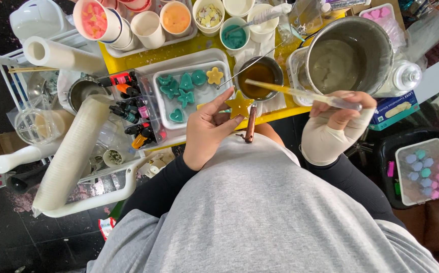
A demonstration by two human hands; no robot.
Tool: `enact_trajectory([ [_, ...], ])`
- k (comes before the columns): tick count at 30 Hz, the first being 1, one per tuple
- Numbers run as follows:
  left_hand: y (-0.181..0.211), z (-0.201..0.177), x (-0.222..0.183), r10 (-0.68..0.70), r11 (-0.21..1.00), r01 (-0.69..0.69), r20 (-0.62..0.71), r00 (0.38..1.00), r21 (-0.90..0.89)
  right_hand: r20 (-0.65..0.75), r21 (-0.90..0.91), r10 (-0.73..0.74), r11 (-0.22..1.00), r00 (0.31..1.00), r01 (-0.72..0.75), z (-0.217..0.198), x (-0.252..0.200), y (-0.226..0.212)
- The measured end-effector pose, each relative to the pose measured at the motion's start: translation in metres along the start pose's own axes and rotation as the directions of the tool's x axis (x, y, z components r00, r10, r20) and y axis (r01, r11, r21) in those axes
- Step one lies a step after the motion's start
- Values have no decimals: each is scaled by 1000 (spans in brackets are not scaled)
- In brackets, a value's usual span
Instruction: Adding colored or scented liquid to wax melts using a pipette.
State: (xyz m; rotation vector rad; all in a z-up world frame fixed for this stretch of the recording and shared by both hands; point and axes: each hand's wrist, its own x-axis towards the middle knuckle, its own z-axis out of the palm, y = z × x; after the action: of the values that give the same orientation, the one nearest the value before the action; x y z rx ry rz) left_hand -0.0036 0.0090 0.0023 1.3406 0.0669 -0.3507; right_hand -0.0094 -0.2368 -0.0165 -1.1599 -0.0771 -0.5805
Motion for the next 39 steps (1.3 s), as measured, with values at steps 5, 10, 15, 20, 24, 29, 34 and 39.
enact_trajectory([
  [5, 0, -3, -1, 28, 999, -28, -5, 1000, -37, 5, -278, -151, 949, 988, 147, -41, -5, 7],
  [10, -2, -8, -2, 50, 996, -50, 4, 999, -74, 185, -460, -275, 824, 944, 330, -65, -16, 16],
  [15, -5, -12, -5, 76, 992, -75, 1, 997, -100, 740, -547, -142, 443, 658, 711, -31, -18, 4],
  [20, -2, -13, -9, 59, 993, -59, -8, 998, -99, 801, -536, -51, 382, 596, 753, -24, -26, 22],
  [24, -4, -16, -11, 60, 991, -60, -6, 998, -118, 790, -572, -1, 359, 613, 738, -22, -26, 34],
  [29, -1, -16, -15, 72, 991, -73, -11, 997, -109, 764, -630, 80, 308, 641, 713, -25, -26, 47],
  [34, 0, -13, -16, 63, 994, -66, -31, 998, -92, 737, -664, 111, 305, 667, 683, -20, -25, 55],
  [39, -2, -9, -17, 57, 989, -63, -48, 997, -131, 671, -723, 194, 384, 716, 574, -11, -23, 52],
])
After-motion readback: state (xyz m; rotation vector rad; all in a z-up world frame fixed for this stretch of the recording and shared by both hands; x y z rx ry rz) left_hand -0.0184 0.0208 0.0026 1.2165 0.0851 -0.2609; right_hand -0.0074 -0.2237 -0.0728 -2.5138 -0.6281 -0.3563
